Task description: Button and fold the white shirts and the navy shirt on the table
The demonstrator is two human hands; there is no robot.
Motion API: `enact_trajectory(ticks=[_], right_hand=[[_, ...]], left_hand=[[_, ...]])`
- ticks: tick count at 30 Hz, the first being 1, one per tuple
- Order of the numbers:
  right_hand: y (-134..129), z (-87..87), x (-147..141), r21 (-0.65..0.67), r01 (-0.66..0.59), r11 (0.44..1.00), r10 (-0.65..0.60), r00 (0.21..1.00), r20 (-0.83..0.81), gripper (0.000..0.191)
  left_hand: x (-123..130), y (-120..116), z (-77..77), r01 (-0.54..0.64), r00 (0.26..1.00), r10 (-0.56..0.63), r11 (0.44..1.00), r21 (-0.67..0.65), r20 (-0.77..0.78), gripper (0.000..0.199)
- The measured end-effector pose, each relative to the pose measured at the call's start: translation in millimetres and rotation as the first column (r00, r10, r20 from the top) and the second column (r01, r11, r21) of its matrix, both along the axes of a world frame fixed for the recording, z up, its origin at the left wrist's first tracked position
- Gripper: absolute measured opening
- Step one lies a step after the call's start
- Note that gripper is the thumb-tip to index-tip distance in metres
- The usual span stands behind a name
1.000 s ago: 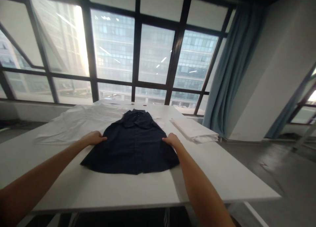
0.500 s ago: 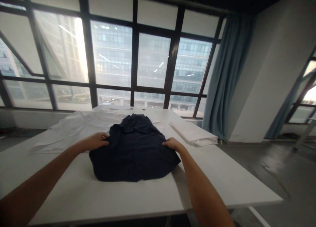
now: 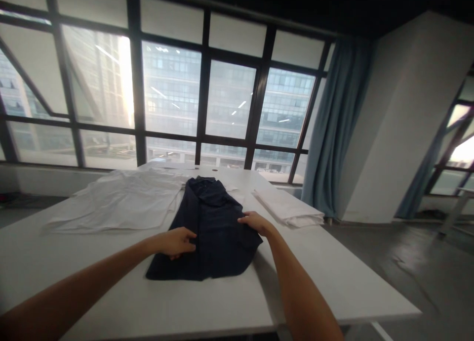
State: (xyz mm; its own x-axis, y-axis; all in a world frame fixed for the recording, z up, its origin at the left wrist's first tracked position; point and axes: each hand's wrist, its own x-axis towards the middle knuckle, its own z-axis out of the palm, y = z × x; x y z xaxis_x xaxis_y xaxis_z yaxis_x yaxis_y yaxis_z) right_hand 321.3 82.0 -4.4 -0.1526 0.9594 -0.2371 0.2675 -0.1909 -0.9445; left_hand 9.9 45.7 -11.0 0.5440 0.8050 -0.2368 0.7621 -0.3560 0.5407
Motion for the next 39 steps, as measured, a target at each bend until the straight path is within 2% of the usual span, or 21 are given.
enact_trajectory(ticks=[1,2,3,5,7,8,11,14,16,17,19,22,26,28,32,36,37,39], right_hand=[[-0.8,1.6,-1.9,0.014,0.003,1.000,-0.003,1.000,-0.020,0.021],[-1.8,3.5,-4.3,0.033,0.004,0.999,-0.003,0.999,-0.033,0.022],[-3.0,5.6,-7.2,0.058,0.003,0.998,-0.001,0.999,-0.036,0.023],[-6.0,9.6,-15.3,0.119,-0.006,0.993,0.007,1.000,-0.012,0.026],[-9.2,11.9,-27.4,0.190,-0.028,0.981,0.020,0.999,0.044,0.030],[-10.5,11.7,-35.1,0.224,-0.049,0.973,0.031,0.996,0.085,0.032],[-13.1,4.3,-63.5,0.335,-0.112,0.936,0.015,0.960,0.278,0.039],[-15.2,-9.8,-93.0,0.430,-0.185,0.884,-0.047,0.880,0.473,0.048],[-17.4,-17.0,-107.1,0.418,-0.275,0.866,-0.015,0.821,0.571,0.043],[-18.7,-18.6,-111.4,0.389,-0.327,0.861,0.025,0.792,0.610,0.035],[-21.5,-17.7,-113.9,0.316,-0.418,0.851,0.122,0.745,0.656,0.022],[-25.1,-10.2,-107.0,0.272,-0.490,0.828,0.210,0.721,0.661,0.042],[-29.1,-6.6,-99.1,0.308,-0.544,0.780,0.194,0.679,0.708,0.038],[-30.9,-9.2,-101.3,0.319,-0.542,0.777,0.154,0.656,0.739,0.043],[-32.2,-12.6,-109.9,0.358,-0.509,0.782,0.084,0.657,0.749,0.027],[-32.3,-10.2,-111.5,0.418,-0.410,0.811,0.034,0.745,0.666,0.026],[-32.7,-9.8,-111.0,0.402,-0.394,0.827,0.048,0.762,0.646,0.026],[-33.7,-9.9,-109.9,0.300,-0.425,0.854,0.163,0.766,0.622,0.027]], left_hand=[[-6.4,3.4,1.2,0.021,0.997,-0.017,0.998,-0.059,0.070,0.050],[-13.4,7.1,1.6,0.043,0.989,-0.035,0.998,-0.056,0.140,0.052],[-20.5,10.7,0.8,0.062,0.979,-0.064,0.998,0.015,0.194,0.052],[-32.9,16.6,-4.3,0.087,0.965,-0.146,0.962,0.259,0.217,0.051],[-40.7,19.3,-12.2,0.148,0.964,-0.228,0.891,0.430,0.139,0.055],[-42.5,19.3,-16.1,0.194,0.962,-0.258,0.872,0.450,0.086,0.059],[-42.0,16.6,-23.7,0.288,0.953,-0.302,0.872,0.396,-0.030,0.063],[-39.8,14.4,-24.1,0.303,0.949,-0.314,0.868,0.394,-0.037,0.058],[-39.8,14.5,-22.3,0.297,0.949,-0.314,0.865,0.405,-0.028,0.056],[-40.1,14.7,-21.2,0.295,0.950,-0.312,0.864,0.407,-0.026,0.055],[-40.6,14.1,-18.7,0.293,0.950,-0.312,0.862,0.414,-0.023,0.053],[-38.6,8.5,-13.2,0.319,0.936,-0.351,0.842,0.436,-0.007,0.050],[-28.7,-6.8,-5.4,0.343,0.927,-0.374,0.807,0.481,-0.033,0.054],[-23.2,-13.5,-3.2,0.350,0.930,-0.362,0.812,0.467,-0.067,0.046],[-18.3,-19.1,1.5,0.367,0.922,-0.387,0.843,0.393,-0.030,0.012],[-19.7,-21.3,9.1,0.341,0.915,-0.392,0.878,0.336,0.095,0.014],[-19.8,-21.7,10.0,0.336,0.915,-0.387,0.887,0.317,0.114,0.014],[-19.7,-20.7,10.0,0.351,0.911,-0.393,0.898,0.266,0.123,0.015]])
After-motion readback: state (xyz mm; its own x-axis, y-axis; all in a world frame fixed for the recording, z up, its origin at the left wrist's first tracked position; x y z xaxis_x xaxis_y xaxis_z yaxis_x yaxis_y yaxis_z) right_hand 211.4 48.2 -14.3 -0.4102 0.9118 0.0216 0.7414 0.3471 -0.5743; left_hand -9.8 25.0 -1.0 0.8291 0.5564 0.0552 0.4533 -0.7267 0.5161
